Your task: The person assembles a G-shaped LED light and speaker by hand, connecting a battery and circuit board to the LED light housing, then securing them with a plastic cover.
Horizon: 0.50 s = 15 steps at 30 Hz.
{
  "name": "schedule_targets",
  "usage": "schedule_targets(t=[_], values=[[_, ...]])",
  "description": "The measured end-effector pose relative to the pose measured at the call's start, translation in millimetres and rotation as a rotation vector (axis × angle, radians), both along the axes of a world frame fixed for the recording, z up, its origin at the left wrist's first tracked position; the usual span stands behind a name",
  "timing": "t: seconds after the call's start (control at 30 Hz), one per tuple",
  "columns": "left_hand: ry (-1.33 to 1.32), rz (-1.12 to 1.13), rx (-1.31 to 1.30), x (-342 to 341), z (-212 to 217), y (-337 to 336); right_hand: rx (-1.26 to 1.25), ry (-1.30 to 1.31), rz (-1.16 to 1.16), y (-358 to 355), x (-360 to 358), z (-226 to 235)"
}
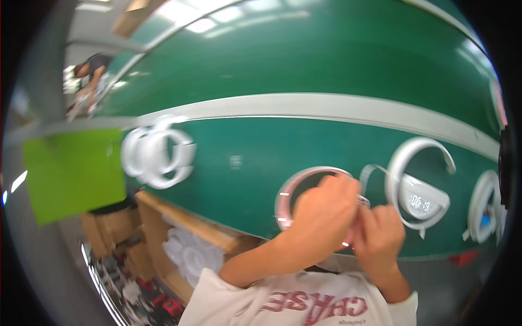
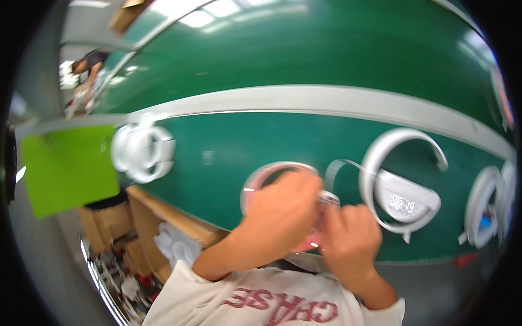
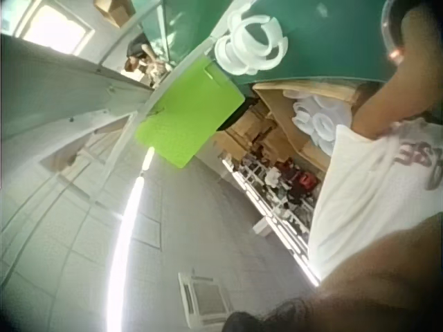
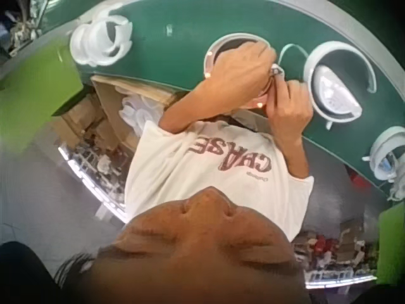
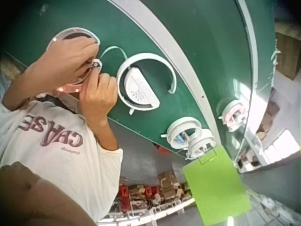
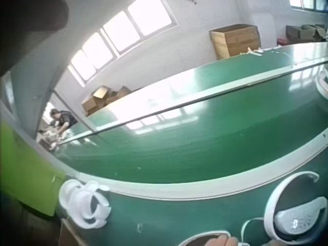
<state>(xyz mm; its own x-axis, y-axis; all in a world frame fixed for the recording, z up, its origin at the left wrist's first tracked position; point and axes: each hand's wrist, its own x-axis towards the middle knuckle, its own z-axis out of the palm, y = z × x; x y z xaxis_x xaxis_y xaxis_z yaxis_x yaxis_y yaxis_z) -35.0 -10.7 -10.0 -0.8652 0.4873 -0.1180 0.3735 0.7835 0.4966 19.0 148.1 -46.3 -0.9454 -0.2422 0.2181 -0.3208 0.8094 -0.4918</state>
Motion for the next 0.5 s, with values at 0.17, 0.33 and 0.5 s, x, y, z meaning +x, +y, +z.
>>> schedule_targets(t=[0.17,0.33,0.5], values=[[0.036,0.348,0.144,-7,30,-100,-0.171,-0.016,-0.026,12,15,2],[0.721,0.705,-0.701,-21,32,-284,-0.230,0.122,-0.029,19,23,9],[0.413,0.858,-0.508,-11,30,-347,-0.300,0.113,0.082,9,23,8]])
